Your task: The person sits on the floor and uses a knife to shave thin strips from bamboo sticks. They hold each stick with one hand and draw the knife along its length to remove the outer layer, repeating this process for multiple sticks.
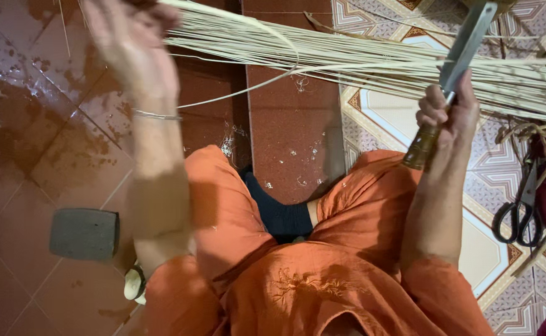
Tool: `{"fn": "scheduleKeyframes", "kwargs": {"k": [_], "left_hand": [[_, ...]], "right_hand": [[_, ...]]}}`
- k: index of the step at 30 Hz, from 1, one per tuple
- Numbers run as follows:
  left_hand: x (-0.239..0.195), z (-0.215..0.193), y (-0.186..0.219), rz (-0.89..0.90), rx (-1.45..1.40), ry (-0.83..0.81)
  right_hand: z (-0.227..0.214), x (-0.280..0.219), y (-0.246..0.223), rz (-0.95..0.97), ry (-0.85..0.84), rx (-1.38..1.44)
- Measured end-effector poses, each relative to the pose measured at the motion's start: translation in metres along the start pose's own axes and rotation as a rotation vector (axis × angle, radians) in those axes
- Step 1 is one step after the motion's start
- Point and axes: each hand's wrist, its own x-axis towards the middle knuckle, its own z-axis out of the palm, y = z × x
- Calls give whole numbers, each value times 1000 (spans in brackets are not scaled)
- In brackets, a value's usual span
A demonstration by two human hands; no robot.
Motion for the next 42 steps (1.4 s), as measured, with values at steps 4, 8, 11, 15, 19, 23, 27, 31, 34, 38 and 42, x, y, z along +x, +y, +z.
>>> {"fn": "scheduleKeyframes", "kwargs": {"k": [4, 8, 11, 15, 19, 23, 27, 31, 34, 38, 42], "left_hand": [[-22, 83, -1, 104, 62, -279], [-29, 137, 12, 266, 245, -432], [-36, 163, 0, 247, 163, -463], [-42, 169, -8, 272, 174, -490], [-49, 181, -8, 197, 212, -504], [-58, 206, -9, 239, 199, -541], [-63, 229, -7, 332, 104, -593], [-72, 248, -6, 258, 6, -647], [-74, 265, -12, 300, -20, -656], [-76, 273, -24, 305, 16, -689], [-75, 258, -41, 152, 776, -932]], "right_hand": [[70, -16, 18, -125, -85, -134], [113, -16, 45, -153, -119, -279], [118, -23, 57, -126, -104, -98], [109, -43, 50, -331, -162, -127], [111, -44, 52, -322, -197, -138], [122, -38, 89, -144, -28, -122], [122, -33, 123, -19, 134, -141], [124, -29, 136, 46, -11, -137], [133, -26, 141, 110, 29, -189], [133, -26, 143, 138, 93, -187], [122, -19, 131, 126, 75, -205]]}}
